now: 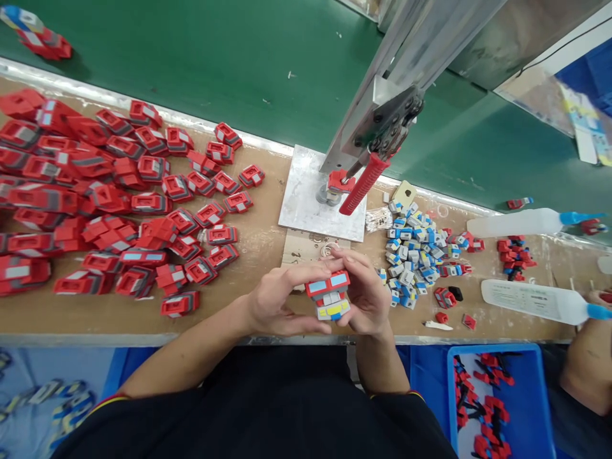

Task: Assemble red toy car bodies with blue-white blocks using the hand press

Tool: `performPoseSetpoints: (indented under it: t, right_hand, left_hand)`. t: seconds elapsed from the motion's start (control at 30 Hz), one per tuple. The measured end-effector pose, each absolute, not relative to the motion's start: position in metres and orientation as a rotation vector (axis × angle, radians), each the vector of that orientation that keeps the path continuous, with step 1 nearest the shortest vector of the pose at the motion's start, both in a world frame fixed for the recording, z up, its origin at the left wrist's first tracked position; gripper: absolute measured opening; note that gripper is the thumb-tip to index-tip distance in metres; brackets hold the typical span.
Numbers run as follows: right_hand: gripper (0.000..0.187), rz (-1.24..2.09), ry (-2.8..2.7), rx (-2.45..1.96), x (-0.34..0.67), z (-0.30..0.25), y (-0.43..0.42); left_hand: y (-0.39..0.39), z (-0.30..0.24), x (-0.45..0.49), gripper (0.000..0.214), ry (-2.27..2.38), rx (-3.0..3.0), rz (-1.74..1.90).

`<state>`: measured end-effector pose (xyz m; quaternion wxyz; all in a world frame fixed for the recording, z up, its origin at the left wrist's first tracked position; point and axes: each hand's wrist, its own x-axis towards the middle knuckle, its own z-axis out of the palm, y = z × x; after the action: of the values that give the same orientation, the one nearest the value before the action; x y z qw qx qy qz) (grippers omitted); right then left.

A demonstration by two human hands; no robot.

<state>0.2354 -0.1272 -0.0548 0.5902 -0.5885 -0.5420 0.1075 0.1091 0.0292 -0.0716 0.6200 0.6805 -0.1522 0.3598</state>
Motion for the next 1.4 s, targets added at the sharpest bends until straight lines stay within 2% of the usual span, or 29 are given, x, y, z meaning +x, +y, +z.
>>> performPoseSetpoints:
  t: [0.37,0.5,0.57,0.73,0.9,1.1,1.17,1.4]
  right_hand:
    - [0.053,0.152,-1.243,-1.457,0.226,-0.048,-0.126]
    - [0.051,0.120,-1.236,-1.469,0.228,-0.056,-0.126]
    - [0.054,0.119,-1.243,-1.423,0.231,-0.061,-0.127]
    - [0.081,0.123,-1.307,-1.377,0.239,-0.064,-0.133]
    - [0.068,0.030,-1.341,-1.356,0.242,-0.055,-0.132]
    - [0.049,-0.359,-1.467,-1.548,0.259,-0.050,-0.123]
    - [0.050,-0.338,-1.445,-1.574,0.273,-0.045,-0.125]
    - [0.040,-0.060,-1.343,-1.644,0.329,-0.010,-0.121]
  left_hand:
    - [0.026,-0.067,0.109,0.059,-0.265,1.596,0.877]
    - [0.029,-0.067,0.110,0.061,-0.276,1.640,0.872]
    - [0.029,-0.068,0.111,0.066,-0.312,1.642,0.860]
    - [0.029,-0.072,0.113,0.081,-0.365,1.506,0.830]
    - [0.033,-0.073,0.118,0.061,-0.280,1.601,0.889]
    - [0.035,-0.074,0.125,0.049,-0.206,1.362,0.591]
    - [0.046,-0.076,0.126,0.045,-0.099,1.351,0.616]
    - [0.112,-0.075,0.147,0.060,0.140,1.522,0.768]
